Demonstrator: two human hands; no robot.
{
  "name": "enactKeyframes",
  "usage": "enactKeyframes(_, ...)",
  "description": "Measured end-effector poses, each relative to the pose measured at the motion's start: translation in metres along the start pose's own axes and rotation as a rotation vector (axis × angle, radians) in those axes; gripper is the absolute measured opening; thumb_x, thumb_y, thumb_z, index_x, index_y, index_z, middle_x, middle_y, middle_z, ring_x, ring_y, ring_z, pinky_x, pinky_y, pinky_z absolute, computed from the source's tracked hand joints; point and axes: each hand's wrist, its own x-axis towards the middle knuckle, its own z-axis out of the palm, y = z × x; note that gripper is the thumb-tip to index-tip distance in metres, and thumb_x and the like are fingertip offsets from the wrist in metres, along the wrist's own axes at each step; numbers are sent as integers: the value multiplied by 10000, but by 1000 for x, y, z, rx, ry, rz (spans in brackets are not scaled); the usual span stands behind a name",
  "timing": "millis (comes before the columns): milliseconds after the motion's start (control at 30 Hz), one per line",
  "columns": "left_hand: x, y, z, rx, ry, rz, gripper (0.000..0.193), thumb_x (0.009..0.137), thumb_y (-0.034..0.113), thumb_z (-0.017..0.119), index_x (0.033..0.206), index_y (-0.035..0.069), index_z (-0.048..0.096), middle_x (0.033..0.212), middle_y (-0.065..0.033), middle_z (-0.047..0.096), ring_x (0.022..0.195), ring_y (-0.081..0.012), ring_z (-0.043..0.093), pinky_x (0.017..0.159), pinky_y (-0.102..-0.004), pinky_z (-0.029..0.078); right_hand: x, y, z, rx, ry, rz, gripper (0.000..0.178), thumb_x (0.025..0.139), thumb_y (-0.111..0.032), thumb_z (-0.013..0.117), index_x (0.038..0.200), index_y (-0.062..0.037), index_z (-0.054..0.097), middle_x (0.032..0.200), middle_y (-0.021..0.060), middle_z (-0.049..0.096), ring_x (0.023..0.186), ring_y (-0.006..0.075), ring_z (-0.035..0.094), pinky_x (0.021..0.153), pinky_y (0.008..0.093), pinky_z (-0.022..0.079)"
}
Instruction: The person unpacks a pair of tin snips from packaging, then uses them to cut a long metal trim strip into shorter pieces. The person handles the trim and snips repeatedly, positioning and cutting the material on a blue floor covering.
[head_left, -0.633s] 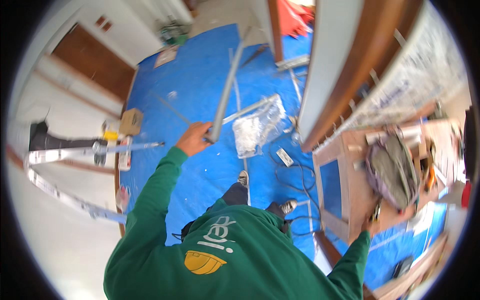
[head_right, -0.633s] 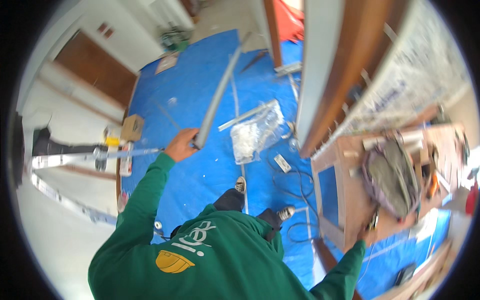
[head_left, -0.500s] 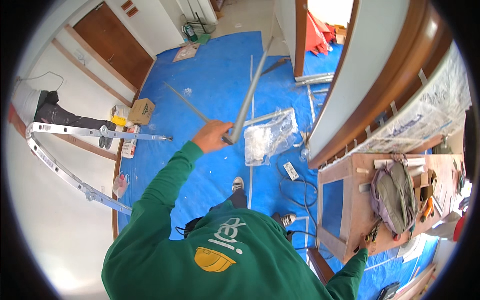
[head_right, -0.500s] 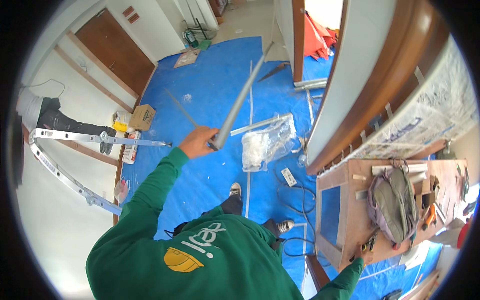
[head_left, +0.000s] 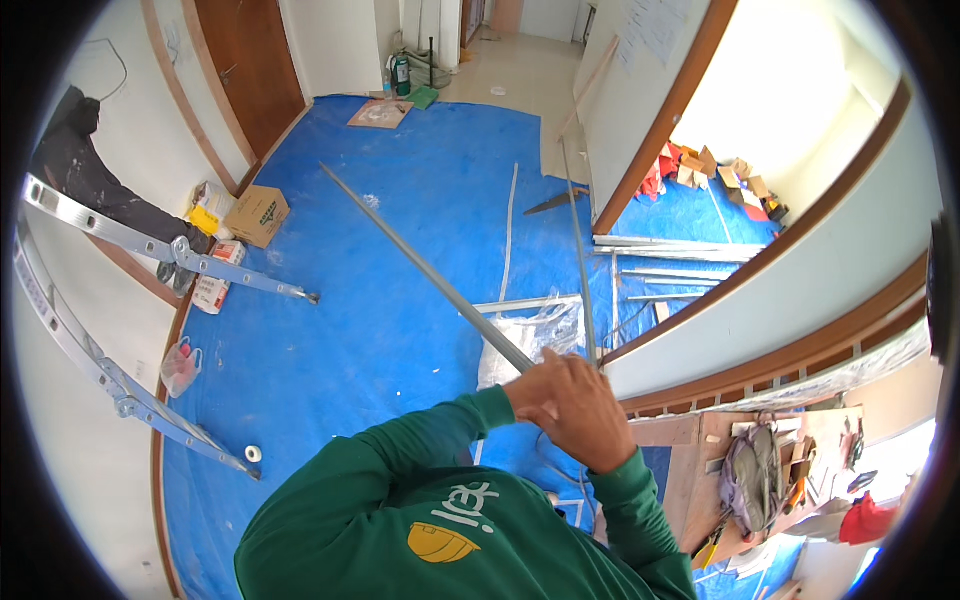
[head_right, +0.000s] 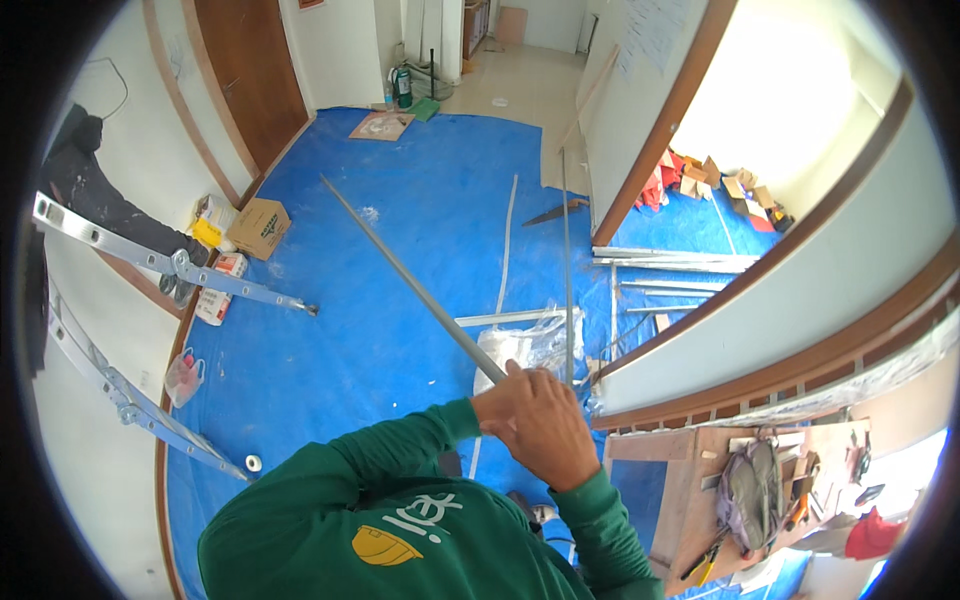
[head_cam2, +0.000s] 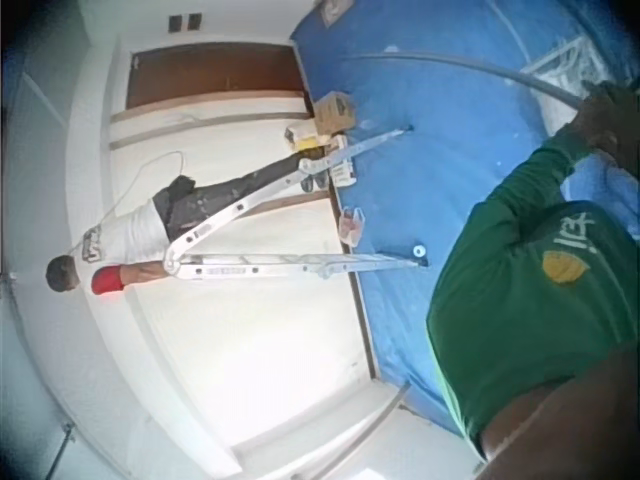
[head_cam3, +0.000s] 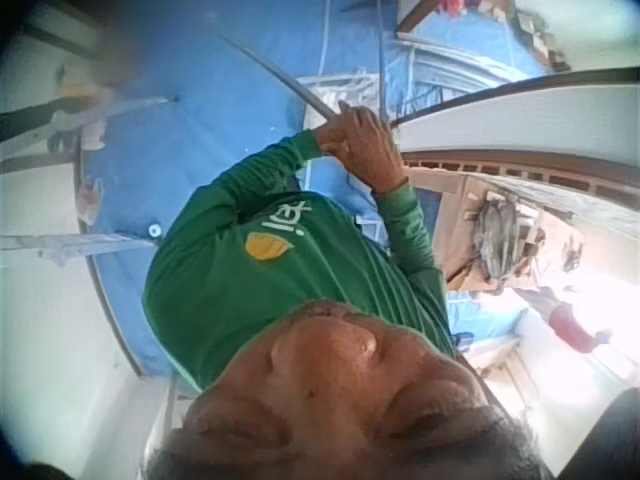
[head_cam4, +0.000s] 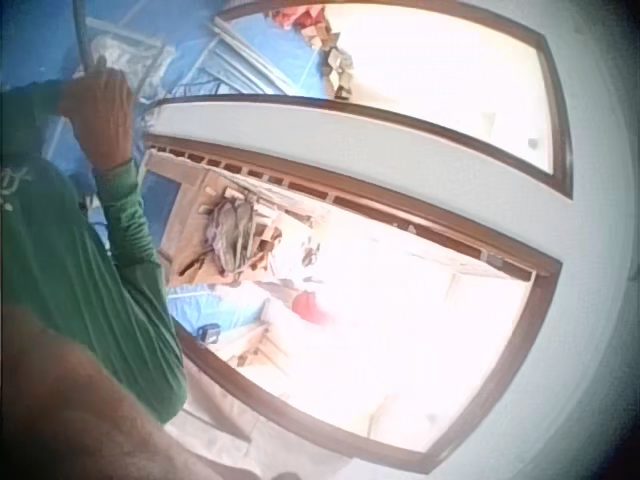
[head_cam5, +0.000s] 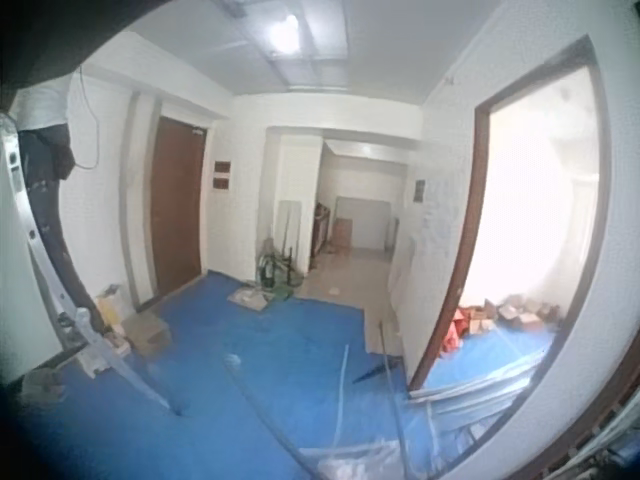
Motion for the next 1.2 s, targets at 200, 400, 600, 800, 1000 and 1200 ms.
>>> enactKeyframes(200, -39, -26, 18, 254, -83, 265, 479, 829, 220, 793, 1261, 78, 641, 1301, -164, 661, 1268, -416, 608, 1102, -549, 471, 96, 24, 48, -4, -458, 167, 862, 984, -677, 644, 1394, 76, 552, 1184, 346, 678, 1172, 498, 676, 979, 576, 541)
enactKeyframes(400, -27, -10, 29, 325, -160, 213, 453, 846, 167, 772, 1264, 48, 645, 1277, -196, 671, 1271, -423, 623, 1127, -565, 463, 158, 97, 172, 306, -980, 546, 781, 951, -575, 758, 1309, 92, 568, 1017, 221, 738, 852, 312, 782, 727, 482, 632)
enactKeyframes(600, -68, 4, -5, 268, -270, 128, 596, 916, 252, 782, 1452, 73, 592, 1497, -228, 552, 1415, -433, 517, 1198, -568, 406, 137, 109, 211, 656, -713, 637, 281, 1028, -99, 535, 1236, 88, 570, 919, 186, 704, 651, 266, 718, 515, 450, 594)
enactKeyframes(800, -211, -76, -97, 54, 21, -627, 825, 994, 508, 721, 1623, 70, 419, 1598, -240, 462, 1476, -447, 454, 1219, -537, 394, 112, 108, 235, 492, -669, 376, 242, 1019, -91, 544, 1183, 79, 598, 846, 199, 710, 687, 279, 774, 482, 423, 604)
enactKeyframes(1000, -218, -198, -208, -1326, 1156, -1149, 1164, 867, 850, 673, 1563, 6, 276, 1477, -233, 477, 1351, -475, 528, 1146, -624, 434, 49, 67, 208, 525, -610, 576, 288, 1051, -227, 587, 1232, -9, 637, 988, 250, 738, 789, 391, 766, 680, 515, 618)
enactKeyframes(1200, -211, -292, -257, -1383, 1148, -1115, 924, 882, 856, 646, 1197, -4, 515, 1166, -178, 614, 1084, -351, 650, 948, -511, 554, -10, 39, 218, 548, -546, 551, 352, 1080, -314, 555, 1264, -22, 625, 1073, 279, 733, 1077, 490, 695, 914, 588, 535)
